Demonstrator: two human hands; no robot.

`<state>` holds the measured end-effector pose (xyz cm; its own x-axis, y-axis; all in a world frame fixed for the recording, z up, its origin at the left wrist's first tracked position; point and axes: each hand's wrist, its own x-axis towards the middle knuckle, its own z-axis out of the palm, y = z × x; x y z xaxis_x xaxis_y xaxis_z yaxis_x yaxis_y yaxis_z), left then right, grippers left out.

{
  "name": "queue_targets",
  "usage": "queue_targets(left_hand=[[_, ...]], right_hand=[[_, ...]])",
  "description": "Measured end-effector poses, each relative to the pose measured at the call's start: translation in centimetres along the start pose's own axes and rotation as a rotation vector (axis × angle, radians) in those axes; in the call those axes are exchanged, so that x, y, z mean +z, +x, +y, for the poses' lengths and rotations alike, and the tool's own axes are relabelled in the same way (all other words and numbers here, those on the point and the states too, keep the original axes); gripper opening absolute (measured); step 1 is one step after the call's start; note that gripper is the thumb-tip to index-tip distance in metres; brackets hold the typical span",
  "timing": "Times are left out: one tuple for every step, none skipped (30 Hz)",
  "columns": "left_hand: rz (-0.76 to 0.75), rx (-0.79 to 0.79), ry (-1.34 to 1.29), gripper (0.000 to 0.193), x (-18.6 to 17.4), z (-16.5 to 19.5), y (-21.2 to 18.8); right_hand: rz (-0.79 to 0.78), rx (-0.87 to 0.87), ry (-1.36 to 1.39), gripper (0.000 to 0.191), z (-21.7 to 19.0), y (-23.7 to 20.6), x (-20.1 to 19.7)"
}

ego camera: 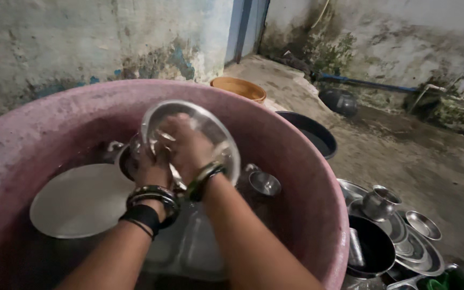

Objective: The person washes dishes by hand in a large pink basin filled with water. They scrub a steel bowl, dip it into a red-and-white rinse basin, then scrub steel plates and a white ceramic plate one at a time, rubbing each surface with their hands and rinsing.

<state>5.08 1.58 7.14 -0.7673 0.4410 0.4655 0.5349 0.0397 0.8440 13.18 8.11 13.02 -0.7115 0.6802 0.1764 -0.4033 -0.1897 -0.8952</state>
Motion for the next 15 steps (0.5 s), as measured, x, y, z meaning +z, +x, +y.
queue_targets(left_hand=[[0.026,0.174,0.217,0.049,0.6,-0.4,0.2],[0.041,0.260,0.315,0.050,0.6,-0.6,0.2],[0.048,0.246,0.333,0.050,0.4,-0.4,0.5],[-0.010,-0.023,0.064,0.051,-0.2,0.0,0.7],[-0.010,-0.324,-0.293,0.052,-1.1,0.8,0.6],[0.029,-0.570,-0.504,0.052,-2.2,1.9,0.9],[0.038,-0.534,-0.400,0.053,-3.4,3.0,0.9],[0.058,-0.508,-0.279,0.054,-4.6,4.2,1.0],[0.092,-0.450,-0.095,0.053,-5.5,5.4,0.8],[0.106,-0.395,-0.107,0.054,-6.2,6.4,0.7],[0.118,-0.340,-0.122,0.054,-6.8,7.2,0.7],[0.133,-0.283,-0.137,0.054,-7.2,7.9,0.7],[0.114,-0.303,-0.127,0.053,-7.5,8.3,0.7],[0.095,-0.324,-0.116,0.053,-7.7,8.4,0.7],[0.077,-0.345,-0.105,0.052,-7.7,8.5,0.8]], right_hand=[[-0.036,-0.047,-0.382,0.057,-0.6,-1.1,1.5],[-0.072,-0.097,-0.763,0.069,-1.4,-2.1,2.5],[-0.141,-0.137,-0.807,0.067,-2.2,-3.4,2.9],[-0.212,-0.176,-0.850,0.069,-2.7,-4.8,3.0],[-0.287,-0.216,-0.891,0.075,-3.2,-5.8,3.0],[-0.273,-0.096,-0.962,0.075,-3.7,-6.1,2.8],[-0.261,0.027,-1.031,0.075,-4.0,-6.3,2.4],[-0.249,0.151,-1.097,0.076,-4.1,-6.2,1.8],[-0.332,0.056,-1.213,0.073,-4.0,-6.0,1.1],[-0.413,-0.040,-1.327,0.071,-3.8,-5.7,0.2],[-0.494,-0.138,-1.441,0.069,-3.4,-5.3,-0.8],[-0.448,-0.167,-1.553,0.066,-2.6,-5.0,-1.5],[-0.401,-0.198,-1.665,0.063,-1.7,-4.8,-2.0],[-0.353,-0.231,-1.776,0.062,-0.9,-4.6,-2.6],[-0.299,-0.285,-1.802,0.056,-0.5,-4.4,-3.2]])
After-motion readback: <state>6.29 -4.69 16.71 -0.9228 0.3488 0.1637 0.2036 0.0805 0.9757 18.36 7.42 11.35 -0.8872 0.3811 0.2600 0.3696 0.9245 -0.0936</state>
